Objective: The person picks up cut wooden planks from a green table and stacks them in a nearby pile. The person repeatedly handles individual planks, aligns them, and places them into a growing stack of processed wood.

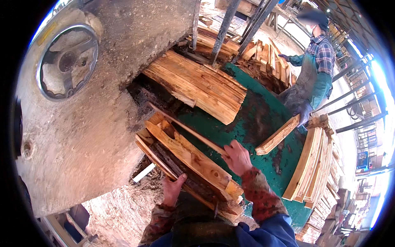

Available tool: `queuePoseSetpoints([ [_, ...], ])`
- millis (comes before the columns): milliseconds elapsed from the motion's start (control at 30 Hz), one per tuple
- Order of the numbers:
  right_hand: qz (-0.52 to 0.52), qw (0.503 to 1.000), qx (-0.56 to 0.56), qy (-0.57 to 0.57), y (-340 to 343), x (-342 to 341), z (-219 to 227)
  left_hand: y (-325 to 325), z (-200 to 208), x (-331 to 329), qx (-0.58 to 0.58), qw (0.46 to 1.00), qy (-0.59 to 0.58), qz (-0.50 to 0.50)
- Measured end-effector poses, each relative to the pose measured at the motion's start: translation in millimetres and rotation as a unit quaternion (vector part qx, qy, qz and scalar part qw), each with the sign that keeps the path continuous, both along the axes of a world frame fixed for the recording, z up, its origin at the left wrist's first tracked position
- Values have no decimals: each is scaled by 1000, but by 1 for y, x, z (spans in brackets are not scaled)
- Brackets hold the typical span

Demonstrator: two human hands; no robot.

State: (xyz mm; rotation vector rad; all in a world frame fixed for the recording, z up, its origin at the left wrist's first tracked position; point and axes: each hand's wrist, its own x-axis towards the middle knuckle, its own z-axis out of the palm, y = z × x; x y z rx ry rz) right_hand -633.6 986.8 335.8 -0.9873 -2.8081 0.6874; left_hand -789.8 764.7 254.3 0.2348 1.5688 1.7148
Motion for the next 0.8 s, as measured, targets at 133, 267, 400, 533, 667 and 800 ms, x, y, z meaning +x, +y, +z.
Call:
queuePoseSetpoints([
  [133,25,999,6,43,-25,47,-18,2,1,1,-17,1000,-5,-6],
  [267,47,999,-13,13,-42,60,-16,2,1,-3,-74,997,23,-23],
  [400,30,999,7,-29,-48,46,3,1,0,-2,-74,996,45,-19],
  [533,41,996,-48,55,-52,10,30,1,-1,-5,-81,994,66,-35],
  [667,16,982,-77,171,-27,-52,17,0,-6,-4,-65,997,31,-20],
  [800,-112,946,-184,243,31,-115,-44,1,-9,-4,-8,1000,19,-19],
])
